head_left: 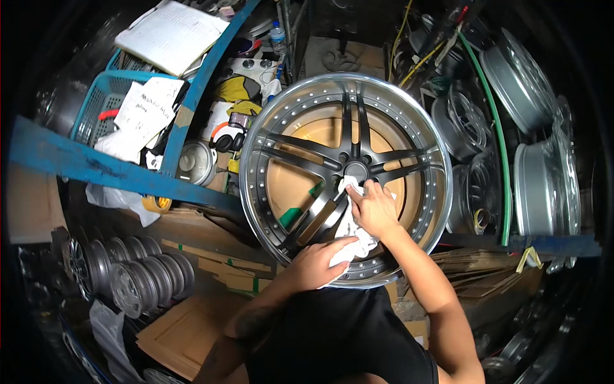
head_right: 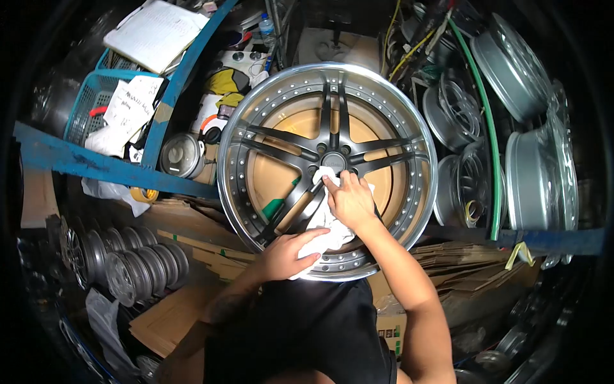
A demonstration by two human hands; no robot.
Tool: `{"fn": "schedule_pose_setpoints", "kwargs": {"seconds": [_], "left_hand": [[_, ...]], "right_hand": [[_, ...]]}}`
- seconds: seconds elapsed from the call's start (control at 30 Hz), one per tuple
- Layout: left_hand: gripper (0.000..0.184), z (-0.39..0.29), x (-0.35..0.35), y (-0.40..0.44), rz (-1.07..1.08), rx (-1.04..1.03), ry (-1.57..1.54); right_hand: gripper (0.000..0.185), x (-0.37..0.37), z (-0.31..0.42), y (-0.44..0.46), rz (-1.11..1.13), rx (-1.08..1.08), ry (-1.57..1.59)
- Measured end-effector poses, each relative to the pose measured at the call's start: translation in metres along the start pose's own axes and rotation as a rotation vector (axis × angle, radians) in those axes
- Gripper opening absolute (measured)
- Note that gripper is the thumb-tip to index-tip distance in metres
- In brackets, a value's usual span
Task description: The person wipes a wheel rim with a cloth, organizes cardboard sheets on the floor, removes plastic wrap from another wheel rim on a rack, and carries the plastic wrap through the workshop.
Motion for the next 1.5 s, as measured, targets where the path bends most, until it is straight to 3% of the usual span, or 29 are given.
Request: {"fn": "schedule_pose_setpoints", "kwargs": {"seconds": [0.23,0.37,0.47,0.6,0.67,0.73,0.8,0.93,1.03,1.13,1.4,1.5], "left_hand": [[0.052,-0.003,0.02,0.01,0.033,-0.014,-0.032],[0.054,-0.008,0.025,0.023,0.16,0.161,0.012],[0.056,-0.01,0.017,0.019,0.117,-0.044,0.041],[0.06,0.003,0.022,0.009,0.056,-0.073,-0.113],[0.06,0.008,0.02,0.006,0.045,-0.031,-0.079],[0.059,0.008,0.019,0.004,0.023,-0.02,-0.008],[0.058,0.004,0.015,0.007,0.032,-0.047,-0.046],[0.053,-0.001,0.012,0.01,0.082,-0.08,0.008],[0.048,-0.003,0.02,0.008,0.231,-0.01,0.081],[0.047,0.0,0.022,0.005,0.218,-0.051,0.035],[0.044,-0.012,0.02,0.01,0.365,-0.047,0.192],[0.043,-0.03,0.02,0.018,0.539,0.084,0.284]], "right_hand": [[0.047,-0.007,-0.008,0.001,0.134,-0.155,0.084],[0.046,-0.012,0.009,0.022,0.122,-0.222,0.091],[0.045,-0.016,-0.001,0.011,0.054,-0.191,0.137],[0.037,0.012,-0.051,-0.015,0.29,-0.316,0.011],[0.035,0.035,-0.064,-0.008,0.178,-0.521,0.02],[0.028,0.043,-0.063,0.002,-0.222,-0.623,0.124],[0.024,0.029,-0.047,0.01,-0.337,-0.625,0.141],[0.035,-0.025,-0.001,-0.011,-0.233,-0.079,-0.018],[0.042,-0.012,0.008,-0.02,-0.108,-0.142,-0.02],[0.047,-0.024,0.022,-0.014,-0.075,-0.133,0.008],[0.048,-0.03,0.031,-0.026,-0.012,0.13,0.084],[0.046,-0.032,0.056,-0.026,-0.061,0.3,0.101]]}}
Point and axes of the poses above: each hand's wrist, its own y-axis towards the middle knuckle, its own x-axis out of the back of the hand, z = x × y, the point moved 2 cm from there along y, towards the middle knuckle, and after that the axes turned 15 degrees about -z, right-handed, at the moved point
